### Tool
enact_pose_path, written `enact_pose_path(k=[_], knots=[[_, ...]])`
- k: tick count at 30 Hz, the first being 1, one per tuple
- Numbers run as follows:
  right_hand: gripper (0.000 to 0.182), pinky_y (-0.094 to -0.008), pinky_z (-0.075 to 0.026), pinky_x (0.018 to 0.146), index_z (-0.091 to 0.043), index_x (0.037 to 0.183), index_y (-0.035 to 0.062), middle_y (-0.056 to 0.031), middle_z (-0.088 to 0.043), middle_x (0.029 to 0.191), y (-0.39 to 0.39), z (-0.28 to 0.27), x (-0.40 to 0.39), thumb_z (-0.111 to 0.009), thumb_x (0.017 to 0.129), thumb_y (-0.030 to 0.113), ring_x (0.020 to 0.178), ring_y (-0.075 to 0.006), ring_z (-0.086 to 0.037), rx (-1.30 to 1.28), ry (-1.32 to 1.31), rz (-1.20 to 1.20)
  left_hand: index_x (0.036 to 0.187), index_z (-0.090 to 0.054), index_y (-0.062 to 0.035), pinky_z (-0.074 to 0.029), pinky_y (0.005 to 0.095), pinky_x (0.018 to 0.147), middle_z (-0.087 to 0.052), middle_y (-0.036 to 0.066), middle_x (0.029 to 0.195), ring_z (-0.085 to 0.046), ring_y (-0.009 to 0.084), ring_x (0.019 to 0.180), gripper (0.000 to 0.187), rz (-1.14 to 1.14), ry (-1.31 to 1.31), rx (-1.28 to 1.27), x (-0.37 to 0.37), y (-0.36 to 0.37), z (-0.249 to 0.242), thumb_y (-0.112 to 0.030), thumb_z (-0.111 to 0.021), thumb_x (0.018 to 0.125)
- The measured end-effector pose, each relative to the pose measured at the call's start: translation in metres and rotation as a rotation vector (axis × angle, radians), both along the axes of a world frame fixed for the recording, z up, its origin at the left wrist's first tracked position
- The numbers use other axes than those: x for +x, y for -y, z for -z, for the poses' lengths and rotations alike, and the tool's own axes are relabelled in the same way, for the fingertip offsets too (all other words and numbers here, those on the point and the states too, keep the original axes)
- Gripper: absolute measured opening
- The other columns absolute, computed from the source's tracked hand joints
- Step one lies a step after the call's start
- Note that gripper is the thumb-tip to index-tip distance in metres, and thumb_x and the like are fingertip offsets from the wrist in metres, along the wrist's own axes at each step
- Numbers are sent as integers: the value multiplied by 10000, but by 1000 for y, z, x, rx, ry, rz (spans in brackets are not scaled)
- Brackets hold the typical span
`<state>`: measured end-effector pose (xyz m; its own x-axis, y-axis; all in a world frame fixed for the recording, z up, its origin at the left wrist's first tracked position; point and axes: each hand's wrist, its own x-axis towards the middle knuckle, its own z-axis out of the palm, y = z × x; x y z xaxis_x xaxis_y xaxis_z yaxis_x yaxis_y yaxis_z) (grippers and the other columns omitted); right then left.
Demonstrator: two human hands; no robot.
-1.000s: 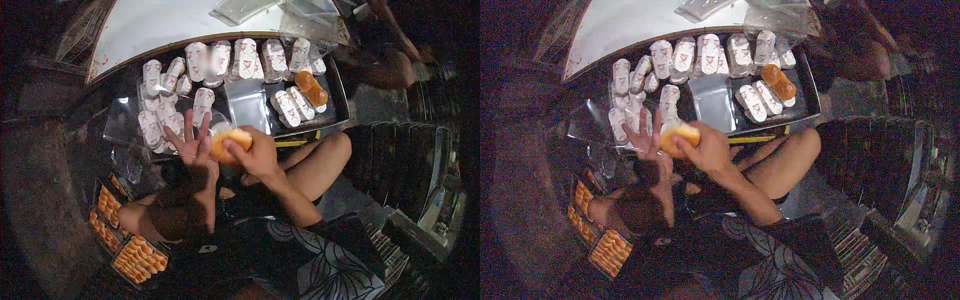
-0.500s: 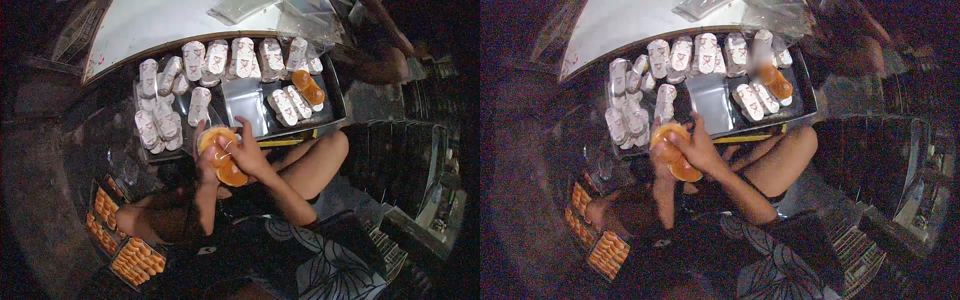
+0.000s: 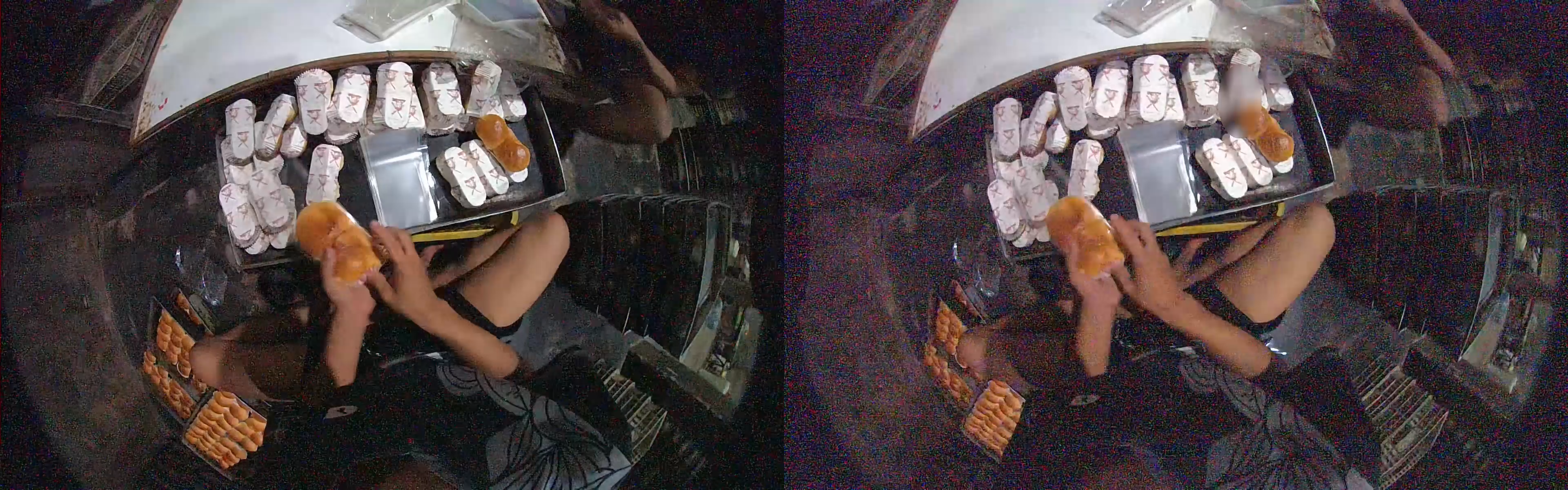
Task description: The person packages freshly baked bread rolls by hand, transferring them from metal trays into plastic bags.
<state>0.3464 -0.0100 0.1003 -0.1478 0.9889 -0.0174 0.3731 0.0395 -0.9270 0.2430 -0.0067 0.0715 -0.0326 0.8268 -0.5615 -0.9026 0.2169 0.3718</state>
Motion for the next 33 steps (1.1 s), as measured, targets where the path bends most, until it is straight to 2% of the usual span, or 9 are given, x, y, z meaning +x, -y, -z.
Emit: enact_pose_path(k=[4, 7, 10, 12, 14, 17, 23, 30, 33], knots=[[485, -381, -434, 688, -418, 1165, 92, -149, -555, 864, -31, 17, 6, -589, 732, 227, 765, -298, -565, -67, 241, -81, 1076, -482, -58, -356, 256, 626, -524, 25, 814, -483, 135, 701, 369, 100, -160, -29, 21, 23, 18, -326, -470, 822], [246, -423, -439, 556, -602, 747, 42, -182, -570, 658, -106, 11, 24, -535, 775, 277, 608, -344, -560, 280, 237, 50, 1117, -464, -19, -366, 277, 785, -534, 45, 925, -477, 132, 895, 399, 208, -350, 33, 20, 4, 6, -241, -557, 799], [238, -328, -442, 566, -577, 866, -18, -188, -575, 686, -187, -69, 14, -557, 776, 201, 627, -310, -571, 470, 186, 354, 1112, -454, 4, -413, 361, 797, -538, 144, 976, -516, 278, 920, 402, 588, -1928, 713, 28, -17, 64, -227, -538, 793], [392, -388, -410, 801, -495, 1052, -5, -225, -539, 980, -215, -59, -2, -586, 728, 197, 909, -350, -522, 788, 221, 314, 1060, -482, 1, -416, 376, 790, -537, 156, 973, -516, 307, 909, 366, 803, -1942, 862, 16, -23, 156, -213, -546, 770], [440, -392, -385, 839, -461, 1095, -4, -234, -505, 1040, -173, -40, -5, -593, 726, 195, 966, -347, -493, 377, 195, 77, 1008, -510, -2, -420, 391, 783, -537, 167, 969, -517, 336, 899, 329, 994, -1937, 1025, 1, -39, 173, -199, -554, 747], [379, -350, -408, 792, -515, 1018, -8, -180, -561, 982, -75, 8, 19, -587, 764, 263, 931, -249, -534, -439, -142, -171, 894, -554, -31, -422, 403, 764, -545, 154, 967, -509, 318, 932, 215, 1419, -1966, 707, -22, -43, 132, -155, -543, 719], [273, -372, -376, 784, -485, 829, -2, -145, -552, 697, 31, 98, 30, -581, 776, 248, 672, -234, -543, -333, 179, -247, 725, -596, -35, -449, 373, 655, -573, 148, 813, -568, 289, 790, 107, 1445, -1863, 697, -29, -51, 93, -136, -573, 700], [178, -317, -366, 408, -452, 760, 24, -87, -443, 502, -10, 80, 15, -492, 798, 193, 459, -196, -486, -73, 268, 180, 808, -620, -11, -427, 316, 603, -555, 124, 723, -556, 241, 672, 137, 742, -1410, 642, -12, -38, 35, -40, -598, 676], [209, -199, -277, 317, -528, 857, 29, -16, -463, 504, -36, 79, 30, -453, 836, 223, 340, -83, -388, -759, -578, 53, 791, -621, 1, -394, 284, 590, -498, 100, 699, -504, 202, 659, 100, 475, -1562, 382, 3, -27, 5, -59, -594, 716]])
